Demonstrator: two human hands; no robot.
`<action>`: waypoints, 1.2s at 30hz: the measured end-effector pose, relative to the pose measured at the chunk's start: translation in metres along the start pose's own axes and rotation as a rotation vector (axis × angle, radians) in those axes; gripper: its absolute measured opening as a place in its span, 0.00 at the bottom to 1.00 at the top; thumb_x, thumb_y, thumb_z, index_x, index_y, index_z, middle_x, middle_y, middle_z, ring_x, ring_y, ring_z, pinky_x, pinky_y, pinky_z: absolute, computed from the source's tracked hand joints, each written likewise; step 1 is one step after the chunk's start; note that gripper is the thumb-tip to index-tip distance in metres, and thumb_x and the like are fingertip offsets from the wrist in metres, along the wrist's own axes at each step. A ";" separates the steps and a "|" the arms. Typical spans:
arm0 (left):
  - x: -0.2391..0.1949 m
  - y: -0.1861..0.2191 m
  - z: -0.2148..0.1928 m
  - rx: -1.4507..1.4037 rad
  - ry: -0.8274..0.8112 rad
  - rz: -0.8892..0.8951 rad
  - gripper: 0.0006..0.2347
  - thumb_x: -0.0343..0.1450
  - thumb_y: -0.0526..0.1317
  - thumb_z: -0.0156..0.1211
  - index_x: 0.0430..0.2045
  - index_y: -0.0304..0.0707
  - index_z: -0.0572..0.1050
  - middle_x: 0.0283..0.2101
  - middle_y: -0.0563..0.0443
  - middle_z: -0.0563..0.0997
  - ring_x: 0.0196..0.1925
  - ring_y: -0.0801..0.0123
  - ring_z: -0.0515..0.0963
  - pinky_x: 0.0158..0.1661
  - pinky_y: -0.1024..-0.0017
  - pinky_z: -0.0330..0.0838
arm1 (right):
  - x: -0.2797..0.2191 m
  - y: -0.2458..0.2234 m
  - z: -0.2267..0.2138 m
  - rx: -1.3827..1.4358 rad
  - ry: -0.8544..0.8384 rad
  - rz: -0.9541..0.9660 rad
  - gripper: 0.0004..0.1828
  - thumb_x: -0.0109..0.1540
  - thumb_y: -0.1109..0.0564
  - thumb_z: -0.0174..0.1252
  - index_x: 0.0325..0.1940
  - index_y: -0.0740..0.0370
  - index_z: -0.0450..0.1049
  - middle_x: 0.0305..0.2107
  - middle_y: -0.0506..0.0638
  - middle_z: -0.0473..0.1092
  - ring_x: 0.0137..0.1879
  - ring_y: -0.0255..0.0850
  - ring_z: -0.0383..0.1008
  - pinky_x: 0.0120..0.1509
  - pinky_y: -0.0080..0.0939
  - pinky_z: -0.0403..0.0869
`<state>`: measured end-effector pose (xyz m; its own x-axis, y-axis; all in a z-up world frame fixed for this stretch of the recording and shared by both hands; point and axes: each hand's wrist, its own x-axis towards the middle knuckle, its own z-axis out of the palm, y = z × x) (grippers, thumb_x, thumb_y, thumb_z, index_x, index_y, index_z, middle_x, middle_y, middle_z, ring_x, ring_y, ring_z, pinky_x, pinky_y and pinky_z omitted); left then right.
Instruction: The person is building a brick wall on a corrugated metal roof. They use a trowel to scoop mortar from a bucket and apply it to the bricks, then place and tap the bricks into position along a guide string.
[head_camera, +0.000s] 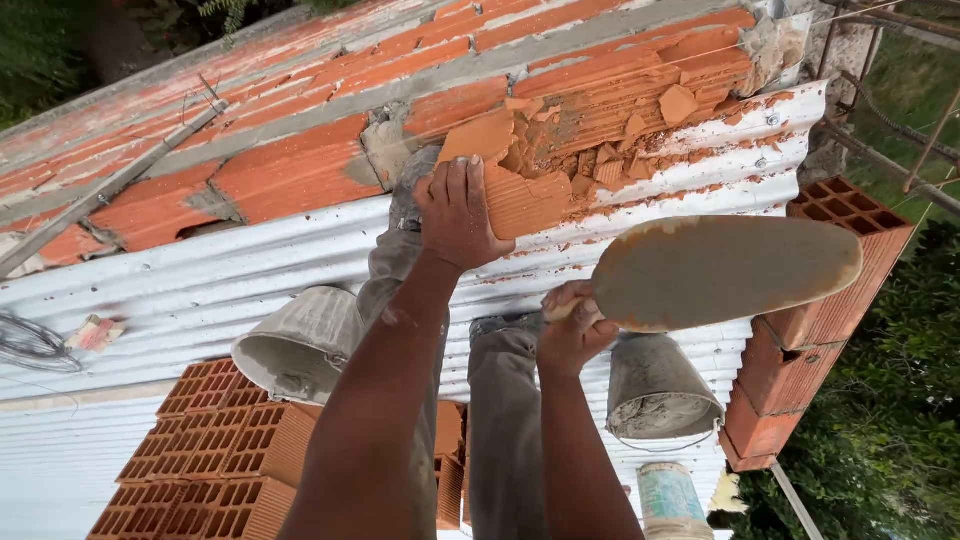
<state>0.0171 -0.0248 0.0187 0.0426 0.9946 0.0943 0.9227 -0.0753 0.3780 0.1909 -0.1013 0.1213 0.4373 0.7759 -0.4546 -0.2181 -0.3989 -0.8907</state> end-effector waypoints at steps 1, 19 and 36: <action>-0.014 0.007 -0.010 -0.003 -0.028 -0.027 0.48 0.57 0.67 0.64 0.65 0.28 0.62 0.57 0.32 0.68 0.60 0.43 0.70 0.54 0.49 0.61 | -0.009 -0.011 0.007 -0.025 -0.004 0.030 0.14 0.74 0.48 0.45 0.43 0.59 0.63 0.22 0.51 0.63 0.23 0.42 0.66 0.32 0.41 0.69; 0.000 -0.002 0.002 0.016 0.031 0.023 0.49 0.51 0.59 0.66 0.67 0.30 0.61 0.56 0.35 0.69 0.59 0.46 0.71 0.56 0.49 0.62 | 0.004 -0.022 0.025 -0.115 0.055 0.035 0.18 0.73 0.43 0.47 0.43 0.61 0.63 0.20 0.55 0.64 0.19 0.43 0.69 0.23 0.38 0.71; 0.001 -0.002 0.018 -0.073 -0.043 0.005 0.53 0.49 0.57 0.67 0.71 0.32 0.55 0.62 0.33 0.66 0.64 0.45 0.68 0.57 0.46 0.60 | 0.102 -0.046 -0.032 -0.908 -0.605 -0.252 0.26 0.72 0.41 0.53 0.28 0.62 0.66 0.10 0.54 0.65 0.16 0.43 0.65 0.24 0.43 0.64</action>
<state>0.0224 -0.0222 0.0019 0.0649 0.9962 0.0575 0.8921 -0.0837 0.4440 0.2734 -0.0200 0.1162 -0.1708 0.8963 -0.4092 0.6423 -0.2136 -0.7361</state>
